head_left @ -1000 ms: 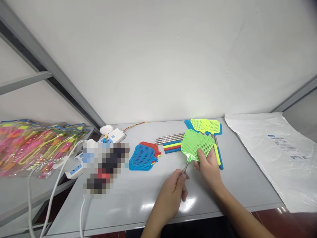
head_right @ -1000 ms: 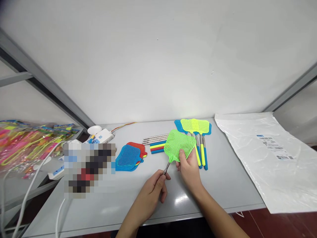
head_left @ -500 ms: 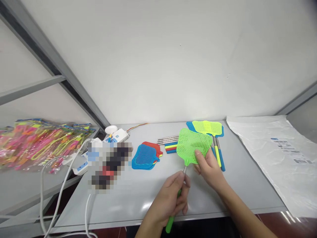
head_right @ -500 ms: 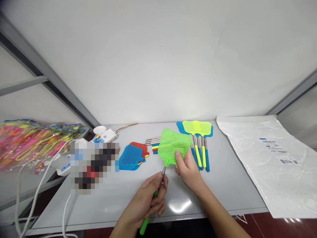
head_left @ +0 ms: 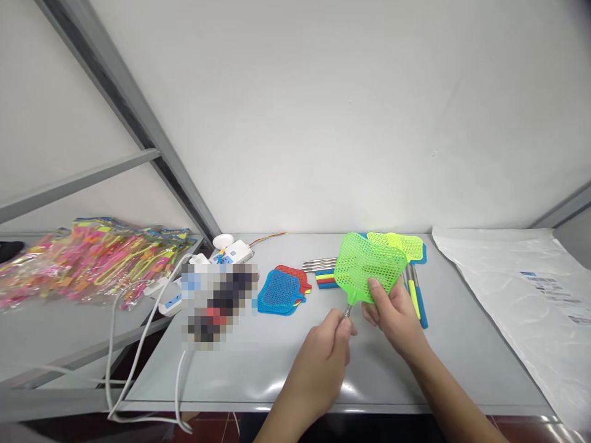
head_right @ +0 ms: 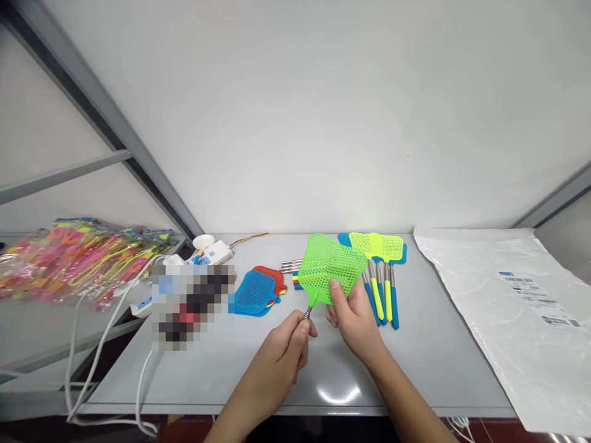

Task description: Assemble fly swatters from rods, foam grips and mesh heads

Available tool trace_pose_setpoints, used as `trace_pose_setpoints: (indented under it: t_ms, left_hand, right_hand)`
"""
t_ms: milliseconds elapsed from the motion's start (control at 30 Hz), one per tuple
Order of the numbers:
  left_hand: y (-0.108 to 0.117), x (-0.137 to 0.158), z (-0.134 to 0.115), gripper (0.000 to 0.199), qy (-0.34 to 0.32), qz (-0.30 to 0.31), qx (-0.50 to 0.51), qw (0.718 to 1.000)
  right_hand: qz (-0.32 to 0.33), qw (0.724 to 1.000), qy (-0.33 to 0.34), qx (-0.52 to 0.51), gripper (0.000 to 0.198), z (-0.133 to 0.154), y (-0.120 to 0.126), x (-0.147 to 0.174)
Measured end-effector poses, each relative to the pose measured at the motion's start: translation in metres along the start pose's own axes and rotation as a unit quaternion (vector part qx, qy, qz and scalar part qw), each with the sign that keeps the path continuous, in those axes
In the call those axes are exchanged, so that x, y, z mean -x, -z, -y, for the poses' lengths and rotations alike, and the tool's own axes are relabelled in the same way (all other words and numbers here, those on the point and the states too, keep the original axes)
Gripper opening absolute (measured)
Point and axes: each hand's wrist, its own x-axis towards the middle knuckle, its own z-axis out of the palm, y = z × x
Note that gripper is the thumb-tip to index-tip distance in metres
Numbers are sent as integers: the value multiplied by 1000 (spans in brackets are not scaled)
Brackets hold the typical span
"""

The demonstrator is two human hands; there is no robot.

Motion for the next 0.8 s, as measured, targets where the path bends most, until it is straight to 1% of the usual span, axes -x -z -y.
trace_pose_setpoints:
  t_ms: [67,167,267,333,367,400,467,500,567,633,667,733,800]
  left_hand:
    - [-2,0,2,29,21,39,85,995]
    - [-7,-3,12,26,47,78,180,980]
    - [-10,-5,25,30,69,92,210,971]
    - [-11,-4,33,34,79,91,217,969]
    - [-11,-3,36,36,82,91,216,969]
    - [-11,-1,39,38,84,93,213,969]
    - [-11,3,42,39,88,106,206,969]
    - [-12,5,42,39,90,112,205,968]
    - [-13,6,41,39,90,108,210,967]
    - [-14,5,38,40,83,86,218,968]
    - [-14,3,37,40,78,76,223,969]
    - [-13,0,35,39,68,63,227,970]
    - [-11,-1,34,38,65,65,212,973]
  right_hand:
    - [19,999,-39,-6,25,-3,2,5]
    - [77,990,-115,23,35,-16,4,21]
    - [99,981,-153,65,48,-30,9,32]
    - [115,976,-168,84,48,-31,18,28]
    - [105,976,-168,84,46,-28,23,21]
    - [82,981,-161,78,43,-21,29,12]
    - [-27,993,-112,32,36,-3,42,-13]
    - [-56,995,-78,13,35,7,47,-26]
    - [-32,998,-53,22,39,24,53,-46]
    - [16,998,-54,33,36,32,50,-53]
    - [37,997,-61,39,33,30,45,-51]
    - [86,990,-93,64,30,18,31,-36]
    - [157,972,-141,104,32,2,17,-16]
